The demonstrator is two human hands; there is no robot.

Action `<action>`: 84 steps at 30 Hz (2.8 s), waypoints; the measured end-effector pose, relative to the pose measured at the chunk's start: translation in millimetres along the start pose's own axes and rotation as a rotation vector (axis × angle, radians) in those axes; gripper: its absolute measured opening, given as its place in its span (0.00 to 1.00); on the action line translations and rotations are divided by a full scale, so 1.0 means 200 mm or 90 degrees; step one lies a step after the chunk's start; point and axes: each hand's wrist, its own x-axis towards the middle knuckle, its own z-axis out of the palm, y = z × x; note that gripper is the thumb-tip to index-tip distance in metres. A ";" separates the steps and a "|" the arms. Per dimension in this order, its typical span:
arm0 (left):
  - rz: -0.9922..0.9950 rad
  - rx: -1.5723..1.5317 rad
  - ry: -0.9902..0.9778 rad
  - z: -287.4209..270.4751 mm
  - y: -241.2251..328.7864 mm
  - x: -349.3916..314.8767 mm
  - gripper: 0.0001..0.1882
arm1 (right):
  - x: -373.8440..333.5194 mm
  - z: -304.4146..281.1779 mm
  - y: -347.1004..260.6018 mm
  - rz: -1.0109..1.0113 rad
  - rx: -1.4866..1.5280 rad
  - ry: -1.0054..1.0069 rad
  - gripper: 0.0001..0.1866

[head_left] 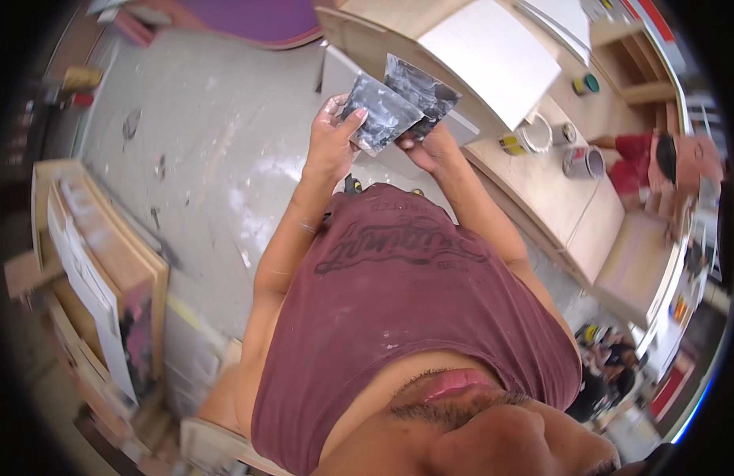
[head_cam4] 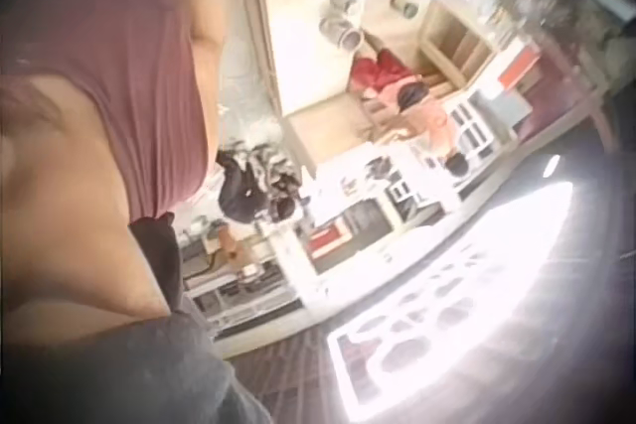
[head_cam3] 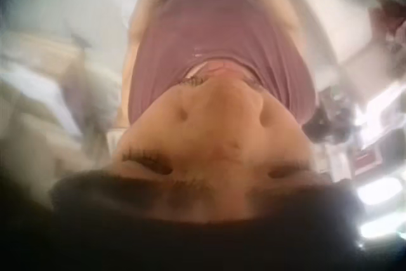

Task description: The person rubs two small rectangular pieces together, then places one on a white board and applies a white substance with a small tool before smoothing it by hand.

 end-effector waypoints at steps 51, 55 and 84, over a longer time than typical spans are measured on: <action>-0.003 0.501 -0.606 0.73 -0.23 0.14 0.17 | -1.14 0.22 -0.14 -0.044 -0.844 0.663 0.20; -0.097 0.340 -0.513 0.82 -0.37 0.12 0.14 | -1.25 0.16 -0.22 -0.640 -0.412 0.816 0.19; -0.529 0.539 -1.039 1.21 -0.90 -0.54 0.20 | -1.12 0.69 -0.20 -0.711 -0.472 0.252 0.21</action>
